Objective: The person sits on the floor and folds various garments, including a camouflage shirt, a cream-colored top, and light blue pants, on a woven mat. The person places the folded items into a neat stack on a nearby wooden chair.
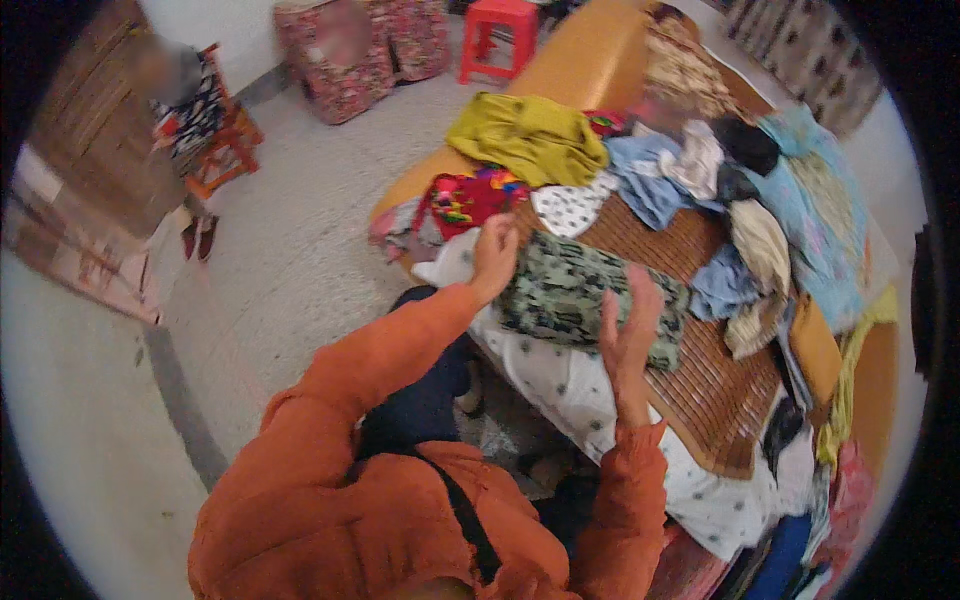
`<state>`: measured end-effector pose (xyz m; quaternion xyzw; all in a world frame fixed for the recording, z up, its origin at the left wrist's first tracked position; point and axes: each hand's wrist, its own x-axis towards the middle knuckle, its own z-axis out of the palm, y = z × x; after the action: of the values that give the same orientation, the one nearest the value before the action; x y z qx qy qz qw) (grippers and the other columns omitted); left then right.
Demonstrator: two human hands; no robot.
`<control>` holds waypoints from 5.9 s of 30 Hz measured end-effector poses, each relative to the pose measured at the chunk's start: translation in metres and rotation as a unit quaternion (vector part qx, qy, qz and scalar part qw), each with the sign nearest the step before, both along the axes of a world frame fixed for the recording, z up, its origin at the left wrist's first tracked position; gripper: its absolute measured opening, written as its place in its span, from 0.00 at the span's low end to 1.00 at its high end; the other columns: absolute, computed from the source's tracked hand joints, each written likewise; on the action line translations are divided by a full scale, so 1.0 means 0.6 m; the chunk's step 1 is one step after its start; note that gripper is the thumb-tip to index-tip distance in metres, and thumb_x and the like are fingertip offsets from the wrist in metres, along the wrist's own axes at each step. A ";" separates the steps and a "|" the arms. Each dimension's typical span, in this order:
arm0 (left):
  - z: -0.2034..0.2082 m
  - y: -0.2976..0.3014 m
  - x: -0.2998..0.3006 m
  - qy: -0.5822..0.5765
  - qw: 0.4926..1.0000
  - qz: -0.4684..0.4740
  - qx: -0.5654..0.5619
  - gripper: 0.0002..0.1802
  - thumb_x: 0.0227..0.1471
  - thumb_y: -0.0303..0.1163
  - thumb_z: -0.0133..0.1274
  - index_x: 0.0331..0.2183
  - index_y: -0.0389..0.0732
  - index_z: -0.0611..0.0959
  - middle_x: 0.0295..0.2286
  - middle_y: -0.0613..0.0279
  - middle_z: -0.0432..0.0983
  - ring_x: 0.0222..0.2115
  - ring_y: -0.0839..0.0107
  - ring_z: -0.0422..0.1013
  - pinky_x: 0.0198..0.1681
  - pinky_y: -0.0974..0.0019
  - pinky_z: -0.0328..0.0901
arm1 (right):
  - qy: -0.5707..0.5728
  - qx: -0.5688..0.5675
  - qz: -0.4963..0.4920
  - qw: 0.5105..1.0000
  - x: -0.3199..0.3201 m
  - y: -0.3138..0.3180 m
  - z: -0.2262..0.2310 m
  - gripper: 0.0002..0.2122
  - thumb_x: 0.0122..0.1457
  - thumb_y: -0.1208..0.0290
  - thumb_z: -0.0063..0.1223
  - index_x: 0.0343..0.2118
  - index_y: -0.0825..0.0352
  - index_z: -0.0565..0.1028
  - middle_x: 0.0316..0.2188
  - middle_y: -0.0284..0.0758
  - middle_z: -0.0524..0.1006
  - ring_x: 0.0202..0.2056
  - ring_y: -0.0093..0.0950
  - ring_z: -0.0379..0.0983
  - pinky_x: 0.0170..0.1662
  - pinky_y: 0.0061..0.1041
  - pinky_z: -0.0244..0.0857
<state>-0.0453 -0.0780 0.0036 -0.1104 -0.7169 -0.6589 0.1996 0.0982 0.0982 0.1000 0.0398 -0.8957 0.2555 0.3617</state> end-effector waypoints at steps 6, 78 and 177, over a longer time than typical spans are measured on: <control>0.358 0.190 0.075 0.151 0.920 -0.261 0.249 0.09 0.51 0.26 0.40 0.35 0.38 0.72 0.29 0.60 0.67 0.33 0.71 0.65 0.40 0.68 0.61 | -0.302 -0.632 0.232 0.675 0.050 -0.215 -0.051 0.11 0.59 0.68 0.42 0.38 0.71 0.70 0.36 0.39 0.73 0.38 0.30 0.69 0.43 0.30 0.62; 0.022 0.071 0.264 -0.454 0.699 -0.553 -0.006 0.24 0.49 0.33 0.48 0.49 0.39 0.66 0.41 0.58 0.70 0.40 0.64 0.69 0.43 0.61 0.65 | -0.205 -0.354 -0.220 0.886 0.310 -0.050 -0.128 0.44 0.46 0.48 0.54 0.58 0.71 0.48 0.56 0.53 0.51 0.57 0.50 0.45 0.57 0.39 0.44; -0.147 0.162 0.007 -0.114 0.790 -0.534 -0.280 0.26 0.54 0.31 0.44 0.55 0.42 0.61 0.50 0.52 0.59 0.45 0.60 0.65 0.45 0.59 0.63 | -0.766 0.041 -0.508 0.393 1.543 -0.590 -0.233 0.18 0.53 0.66 0.42 0.47 0.64 0.69 0.46 0.36 0.69 0.48 0.34 0.62 0.57 0.39 0.46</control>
<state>-0.0412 0.0189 -0.0847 -0.4512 -0.7140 -0.4388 -0.3067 1.0243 -0.2556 -0.0400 -0.6198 -0.6598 -0.0891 -0.4154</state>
